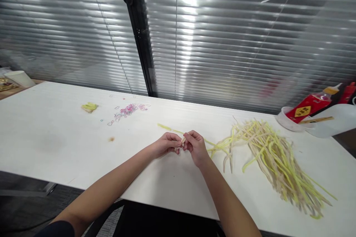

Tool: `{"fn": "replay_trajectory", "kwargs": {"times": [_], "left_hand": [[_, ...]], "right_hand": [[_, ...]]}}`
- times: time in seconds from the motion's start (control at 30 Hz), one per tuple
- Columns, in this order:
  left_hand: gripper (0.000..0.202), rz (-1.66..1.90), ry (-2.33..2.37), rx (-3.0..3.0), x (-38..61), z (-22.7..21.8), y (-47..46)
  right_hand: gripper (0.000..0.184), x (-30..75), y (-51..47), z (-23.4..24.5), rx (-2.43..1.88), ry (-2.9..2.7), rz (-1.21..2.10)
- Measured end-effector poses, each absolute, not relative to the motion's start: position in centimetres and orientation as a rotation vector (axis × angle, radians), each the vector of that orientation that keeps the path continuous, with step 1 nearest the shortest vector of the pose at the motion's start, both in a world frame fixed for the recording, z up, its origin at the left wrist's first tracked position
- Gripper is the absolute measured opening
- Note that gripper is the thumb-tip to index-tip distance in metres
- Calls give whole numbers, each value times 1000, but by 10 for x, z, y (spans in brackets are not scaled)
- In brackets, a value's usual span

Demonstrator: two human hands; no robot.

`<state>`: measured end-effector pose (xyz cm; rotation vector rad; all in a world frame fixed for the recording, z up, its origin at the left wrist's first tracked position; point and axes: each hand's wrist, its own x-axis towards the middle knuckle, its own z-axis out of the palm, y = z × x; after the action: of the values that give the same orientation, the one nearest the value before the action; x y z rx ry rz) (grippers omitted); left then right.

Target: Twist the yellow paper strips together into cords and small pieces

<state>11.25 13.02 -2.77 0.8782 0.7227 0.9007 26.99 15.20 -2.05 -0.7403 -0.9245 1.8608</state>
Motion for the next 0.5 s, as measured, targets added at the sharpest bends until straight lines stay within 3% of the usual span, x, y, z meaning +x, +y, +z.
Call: {"fn": "replay_trajectory", "kwargs": {"times": [0.5], "left_hand": [[37, 859, 808, 922, 110, -24, 131]], "right_hand": [[29, 271, 156, -20, -923, -861, 1711]]}}
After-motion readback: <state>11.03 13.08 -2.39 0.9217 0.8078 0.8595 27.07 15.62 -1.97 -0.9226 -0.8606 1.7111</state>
